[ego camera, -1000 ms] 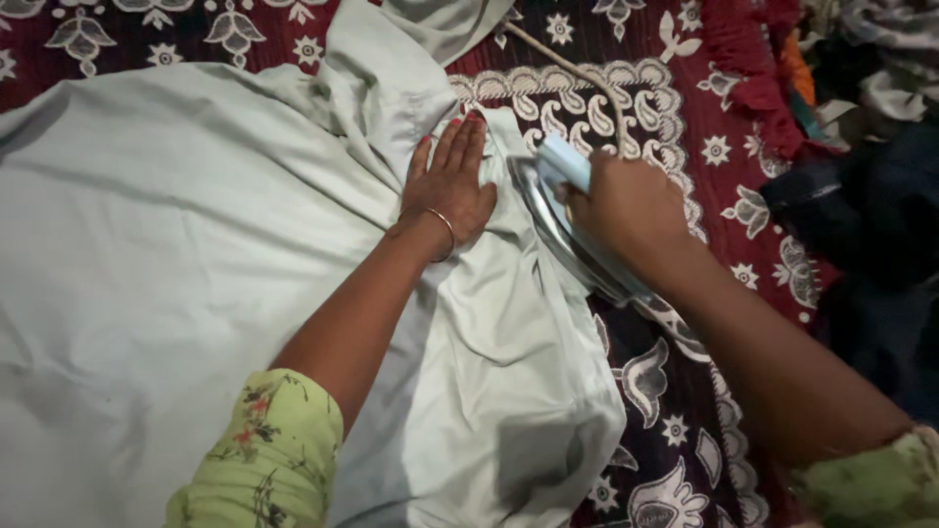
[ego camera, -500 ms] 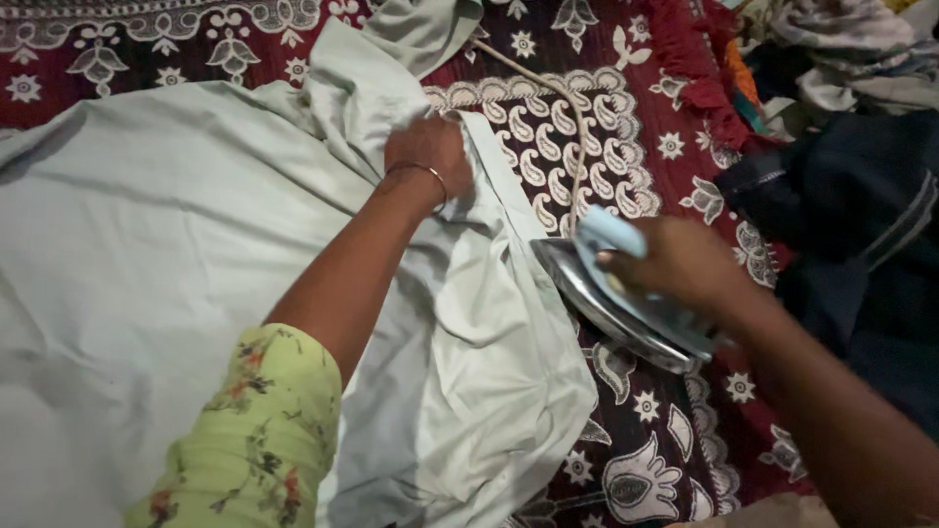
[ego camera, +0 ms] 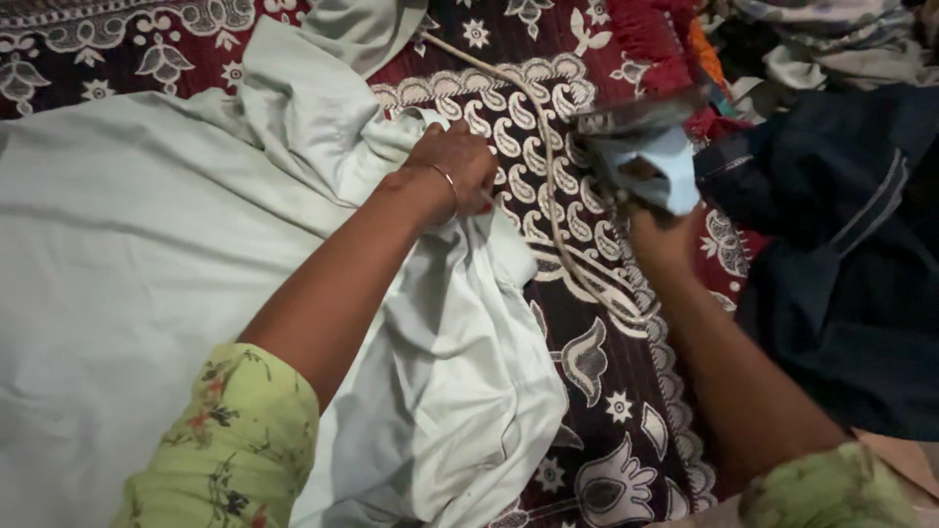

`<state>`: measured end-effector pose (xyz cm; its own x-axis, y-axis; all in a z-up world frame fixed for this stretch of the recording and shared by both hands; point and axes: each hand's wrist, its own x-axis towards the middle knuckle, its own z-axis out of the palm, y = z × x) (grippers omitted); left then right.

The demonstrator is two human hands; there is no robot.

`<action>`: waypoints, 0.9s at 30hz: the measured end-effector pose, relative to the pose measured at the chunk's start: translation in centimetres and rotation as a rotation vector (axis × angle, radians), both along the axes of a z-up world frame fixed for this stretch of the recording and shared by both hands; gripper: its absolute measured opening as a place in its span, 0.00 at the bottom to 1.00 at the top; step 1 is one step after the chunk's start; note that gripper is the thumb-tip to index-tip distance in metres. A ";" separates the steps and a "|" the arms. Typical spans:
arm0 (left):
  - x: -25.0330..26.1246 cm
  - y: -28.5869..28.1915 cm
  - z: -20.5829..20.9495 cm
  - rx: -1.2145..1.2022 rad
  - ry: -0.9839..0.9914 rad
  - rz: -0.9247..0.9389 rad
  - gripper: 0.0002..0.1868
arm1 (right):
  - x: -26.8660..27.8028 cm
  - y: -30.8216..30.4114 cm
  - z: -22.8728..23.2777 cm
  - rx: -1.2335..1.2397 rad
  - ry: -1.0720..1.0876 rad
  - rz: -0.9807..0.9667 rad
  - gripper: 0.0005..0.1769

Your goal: The person buttons, irons, and folds a shirt on a patterned sheet by hand and using an iron.

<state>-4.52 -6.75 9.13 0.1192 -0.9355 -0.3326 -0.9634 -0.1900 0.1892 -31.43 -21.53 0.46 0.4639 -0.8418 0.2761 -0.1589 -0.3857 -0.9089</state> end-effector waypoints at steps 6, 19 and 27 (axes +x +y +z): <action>-1.1 -1.4 -1.4 -0.217 0.054 0.107 0.15 | 0.4 -0.2 1.2 -0.070 0.038 0.068 0.25; -4.1 8.8 -1.7 -0.369 -0.048 -0.202 0.26 | 0.4 -7.9 -5.9 0.369 -0.235 -0.151 0.19; -4.6 9.6 0.6 -0.130 -0.094 -0.160 0.22 | 1.5 -2.2 -4.7 0.277 -0.070 -0.154 0.11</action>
